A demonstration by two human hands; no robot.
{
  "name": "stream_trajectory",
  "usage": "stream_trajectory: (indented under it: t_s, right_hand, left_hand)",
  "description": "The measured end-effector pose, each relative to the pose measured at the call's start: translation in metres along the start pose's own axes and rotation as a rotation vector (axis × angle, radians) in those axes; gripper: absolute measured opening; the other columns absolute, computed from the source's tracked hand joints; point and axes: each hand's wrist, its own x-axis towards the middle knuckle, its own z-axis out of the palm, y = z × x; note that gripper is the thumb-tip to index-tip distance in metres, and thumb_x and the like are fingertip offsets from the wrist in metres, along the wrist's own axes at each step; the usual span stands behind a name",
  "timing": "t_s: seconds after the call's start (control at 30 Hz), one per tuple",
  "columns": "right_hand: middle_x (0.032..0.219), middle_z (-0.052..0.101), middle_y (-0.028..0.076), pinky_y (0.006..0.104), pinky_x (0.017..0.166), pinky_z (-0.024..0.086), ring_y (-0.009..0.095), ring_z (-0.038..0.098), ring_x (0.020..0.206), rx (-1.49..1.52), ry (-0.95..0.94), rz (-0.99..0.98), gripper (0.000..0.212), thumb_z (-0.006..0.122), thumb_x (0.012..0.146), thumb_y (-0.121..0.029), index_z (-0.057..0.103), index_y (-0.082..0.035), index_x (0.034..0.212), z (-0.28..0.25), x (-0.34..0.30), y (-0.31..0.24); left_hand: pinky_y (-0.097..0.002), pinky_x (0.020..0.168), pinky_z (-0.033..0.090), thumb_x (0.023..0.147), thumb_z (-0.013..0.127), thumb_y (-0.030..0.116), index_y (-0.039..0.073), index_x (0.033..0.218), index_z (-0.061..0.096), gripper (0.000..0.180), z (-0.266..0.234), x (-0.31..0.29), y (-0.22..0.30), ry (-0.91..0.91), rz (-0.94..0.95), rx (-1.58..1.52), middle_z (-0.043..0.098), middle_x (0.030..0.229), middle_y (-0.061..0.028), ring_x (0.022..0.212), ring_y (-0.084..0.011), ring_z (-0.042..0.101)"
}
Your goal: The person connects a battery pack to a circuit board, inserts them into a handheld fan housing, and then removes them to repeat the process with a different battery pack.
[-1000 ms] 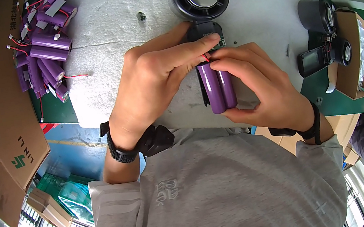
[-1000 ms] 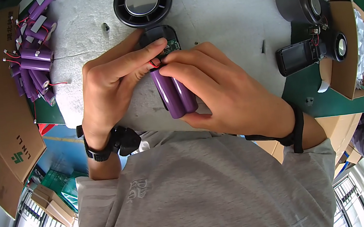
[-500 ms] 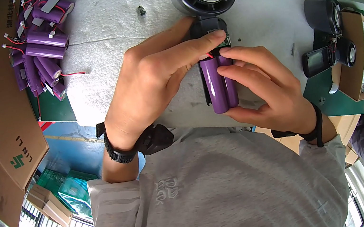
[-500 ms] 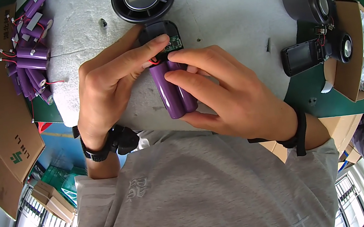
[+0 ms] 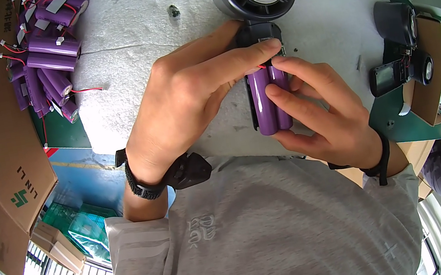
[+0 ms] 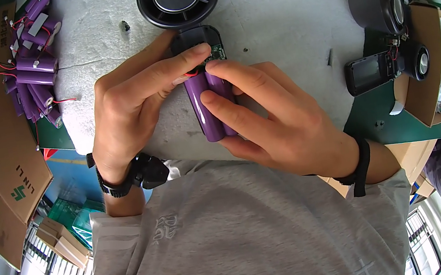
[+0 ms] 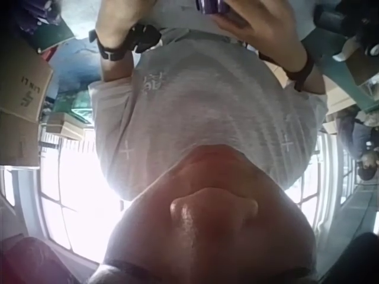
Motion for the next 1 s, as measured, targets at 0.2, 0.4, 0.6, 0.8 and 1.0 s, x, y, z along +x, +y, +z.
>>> stream_trajectory:
  t_s: [0.2, 0.4, 0.6, 0.8, 1.0]
  right_hand:
    - [0.130, 0.052, 0.028, 0.0370, 0.078, 0.059, 0.035, 0.062, 0.100, -0.022, -0.006, -0.050, 0.060, 0.085, 0.056, -0.002, 0.066, 0.004, 0.113, 0.0008, -0.0027, 0.0023]
    - [0.131, 0.051, 0.026, 0.0364, 0.075, 0.057, 0.033, 0.062, 0.094, -0.008, 0.003, 0.004, 0.048, 0.080, 0.062, -0.002, 0.067, 0.002, 0.108, 0.0017, 0.0007, -0.0032]
    - [0.131, 0.051, 0.027, 0.0366, 0.075, 0.057, 0.033, 0.061, 0.096, -0.025, 0.040, -0.053, 0.043, 0.079, 0.063, -0.001, 0.068, 0.001, 0.105, 0.0044, -0.0015, 0.0007]
    - [0.130, 0.051, 0.027, 0.0366, 0.074, 0.058, 0.034, 0.062, 0.095, -0.038, 0.058, -0.060, 0.040, 0.079, 0.063, 0.000, 0.068, 0.000, 0.102, 0.0057, -0.0019, -0.0003]
    - [0.129, 0.052, 0.028, 0.0365, 0.074, 0.057, 0.034, 0.061, 0.094, -0.041, 0.068, -0.049, 0.033, 0.079, 0.065, 0.000, 0.064, 0.000, 0.095, 0.0062, -0.0017, -0.0007]
  left_hand:
    - [-0.0299, 0.079, 0.059, 0.083, 0.064, -0.004, 0.005, 0.115, 0.070, 0.033, -0.0001, -0.0006, -0.0013, -0.004, 0.003, -0.010, 0.064, 0.119, -0.0225, 0.095, -0.0270, 0.072]
    - [-0.0300, 0.080, 0.059, 0.084, 0.063, -0.004, 0.004, 0.115, 0.069, 0.033, -0.0014, 0.0003, -0.0013, -0.008, 0.010, -0.033, 0.065, 0.119, -0.0222, 0.096, -0.0270, 0.071]
    - [-0.0298, 0.079, 0.059, 0.085, 0.064, -0.002, 0.004, 0.115, 0.070, 0.031, -0.0006, 0.0006, -0.0026, -0.002, 0.012, -0.055, 0.065, 0.117, -0.0216, 0.095, -0.0268, 0.072]
    - [-0.0297, 0.078, 0.059, 0.087, 0.065, 0.005, 0.004, 0.114, 0.070, 0.027, -0.0001, 0.0011, -0.0034, 0.003, 0.021, -0.059, 0.067, 0.112, -0.0195, 0.094, -0.0268, 0.072]
    - [-0.0293, 0.078, 0.059, 0.087, 0.066, 0.007, 0.005, 0.113, 0.070, 0.027, 0.0004, 0.0019, -0.0043, 0.016, 0.039, -0.062, 0.068, 0.110, -0.0178, 0.093, -0.0264, 0.072]
